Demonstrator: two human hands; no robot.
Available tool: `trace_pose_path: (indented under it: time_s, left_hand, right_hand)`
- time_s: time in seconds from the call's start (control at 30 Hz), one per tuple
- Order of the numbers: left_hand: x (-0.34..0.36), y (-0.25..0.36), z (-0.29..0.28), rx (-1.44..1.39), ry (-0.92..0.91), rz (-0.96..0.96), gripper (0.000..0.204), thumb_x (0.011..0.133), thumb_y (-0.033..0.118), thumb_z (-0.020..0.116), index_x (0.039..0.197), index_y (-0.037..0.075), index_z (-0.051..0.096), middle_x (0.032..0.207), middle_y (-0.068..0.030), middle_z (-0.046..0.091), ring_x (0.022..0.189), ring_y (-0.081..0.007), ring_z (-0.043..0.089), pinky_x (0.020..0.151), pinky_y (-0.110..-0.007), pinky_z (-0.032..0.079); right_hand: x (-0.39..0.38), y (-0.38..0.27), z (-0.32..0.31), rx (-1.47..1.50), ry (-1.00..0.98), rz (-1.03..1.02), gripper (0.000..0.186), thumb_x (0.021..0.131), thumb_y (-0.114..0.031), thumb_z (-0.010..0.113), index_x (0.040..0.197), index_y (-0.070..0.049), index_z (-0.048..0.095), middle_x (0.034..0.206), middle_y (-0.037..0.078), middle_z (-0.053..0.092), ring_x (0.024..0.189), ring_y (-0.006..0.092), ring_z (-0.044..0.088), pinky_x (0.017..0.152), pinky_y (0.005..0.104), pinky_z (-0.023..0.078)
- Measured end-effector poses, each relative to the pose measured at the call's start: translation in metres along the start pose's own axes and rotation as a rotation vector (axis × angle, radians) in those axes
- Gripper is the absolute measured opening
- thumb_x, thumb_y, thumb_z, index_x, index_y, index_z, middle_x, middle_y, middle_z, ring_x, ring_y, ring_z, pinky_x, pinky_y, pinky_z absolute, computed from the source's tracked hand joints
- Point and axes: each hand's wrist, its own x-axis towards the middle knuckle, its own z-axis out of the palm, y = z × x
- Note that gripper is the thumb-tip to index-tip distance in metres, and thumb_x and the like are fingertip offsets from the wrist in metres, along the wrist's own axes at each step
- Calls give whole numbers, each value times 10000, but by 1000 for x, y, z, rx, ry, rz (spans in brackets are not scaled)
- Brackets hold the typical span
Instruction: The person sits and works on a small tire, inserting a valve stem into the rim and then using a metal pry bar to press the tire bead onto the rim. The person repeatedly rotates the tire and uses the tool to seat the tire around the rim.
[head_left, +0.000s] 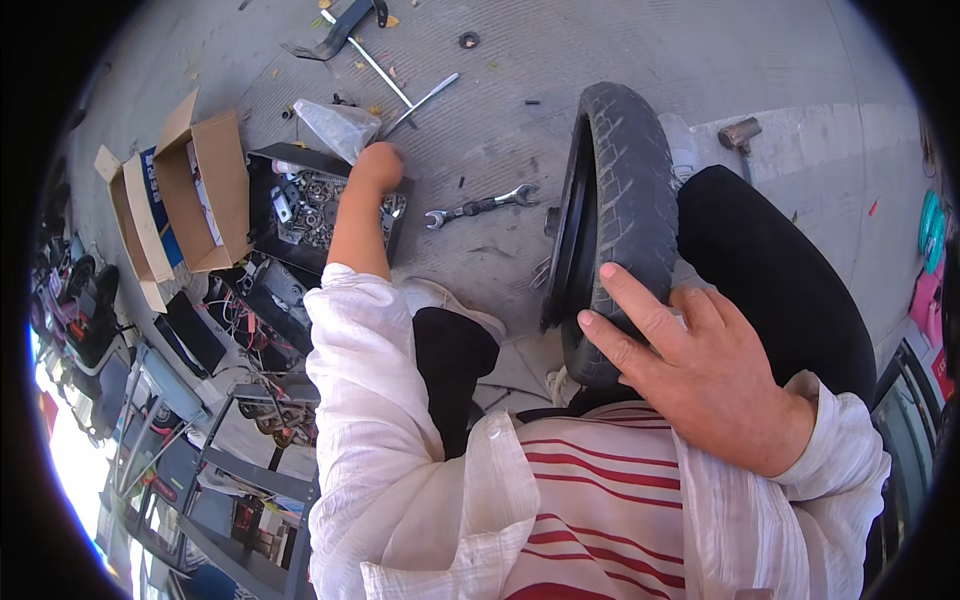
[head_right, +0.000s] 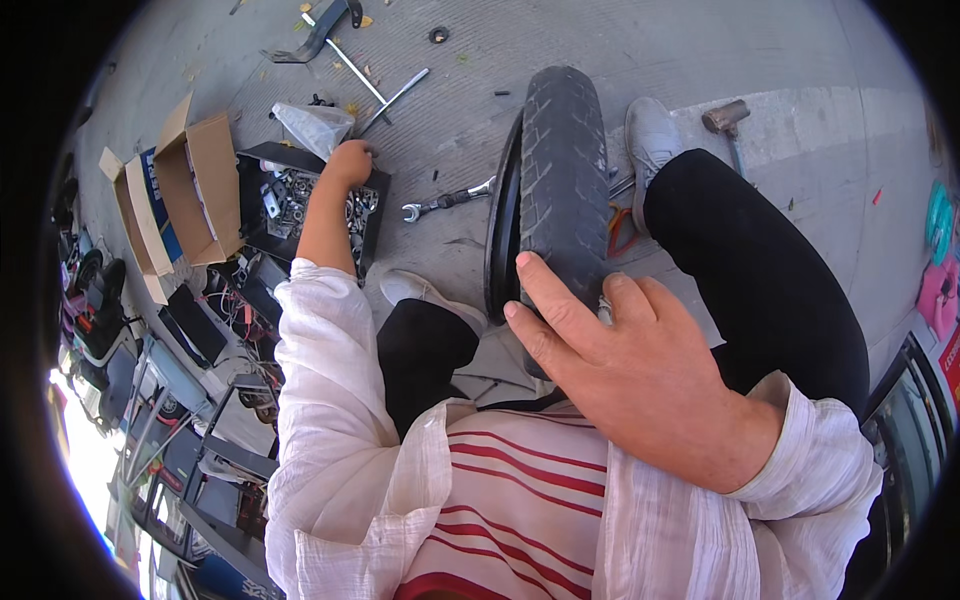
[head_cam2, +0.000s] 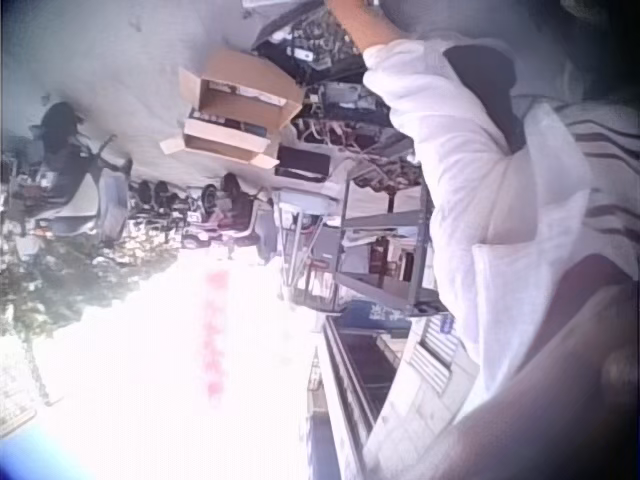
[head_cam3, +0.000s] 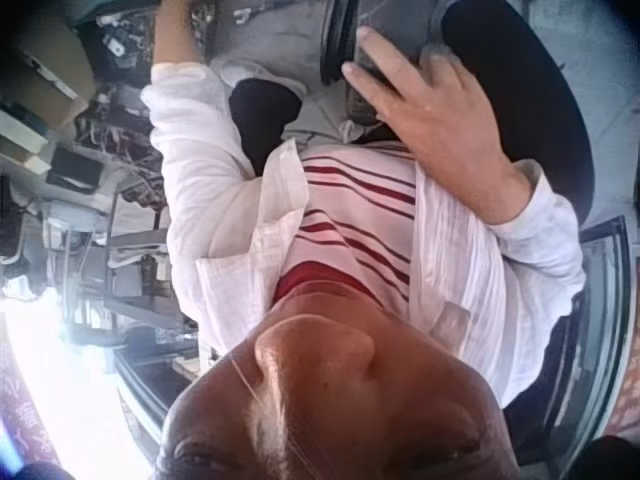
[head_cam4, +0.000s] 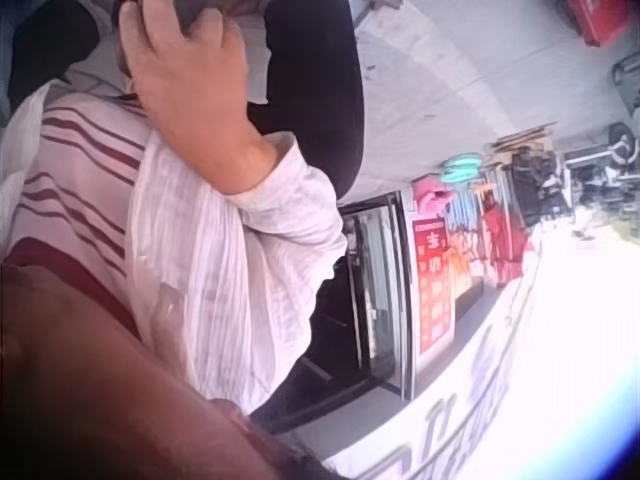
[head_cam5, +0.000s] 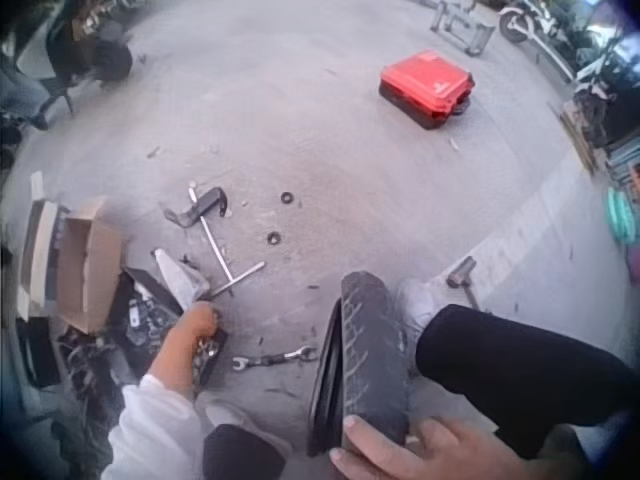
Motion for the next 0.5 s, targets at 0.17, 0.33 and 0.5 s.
trace_pose_path:
  time_s: [0.17, 0.33, 0.5]
  left_hand:
    - [17, 6, 4, 158, -53, 7, 257, 842, 155, 560, 1015, 41, 712, 1115, -199, 661, 1075, -363, 618, 936, -431, 488]
    - [10, 50, 10, 195, -73, -384, 364, 843, 240, 561, 1157, 107, 686, 1219, -103, 656, 1149, -285, 616, 918, -412, 487]
    - [3, 72, 16, 286, 5, -473, 338, 886, 267, 537, 1152, 128, 692, 1229, -75, 654, 1141, -250, 620, 926, -387, 421]
  right_hand:
    - [-2, 8, 6, -45, 62, -23, 363, 758, -134, 636, 1117, -118, 692, 1372, 82, 479, 771, 233, 553, 718, 316, 513]
    - [-4, 10, 7, -7, 21, -15, 443, 762, -78, 612, 1198, -140, 654, 1417, 124, 444, 780, 242, 527, 735, 338, 494]
    - [-3, 10, 5, -6, 6, -16, 426, 767, -79, 609, 1187, -136, 656, 1410, 124, 448, 772, 243, 527, 727, 340, 495]
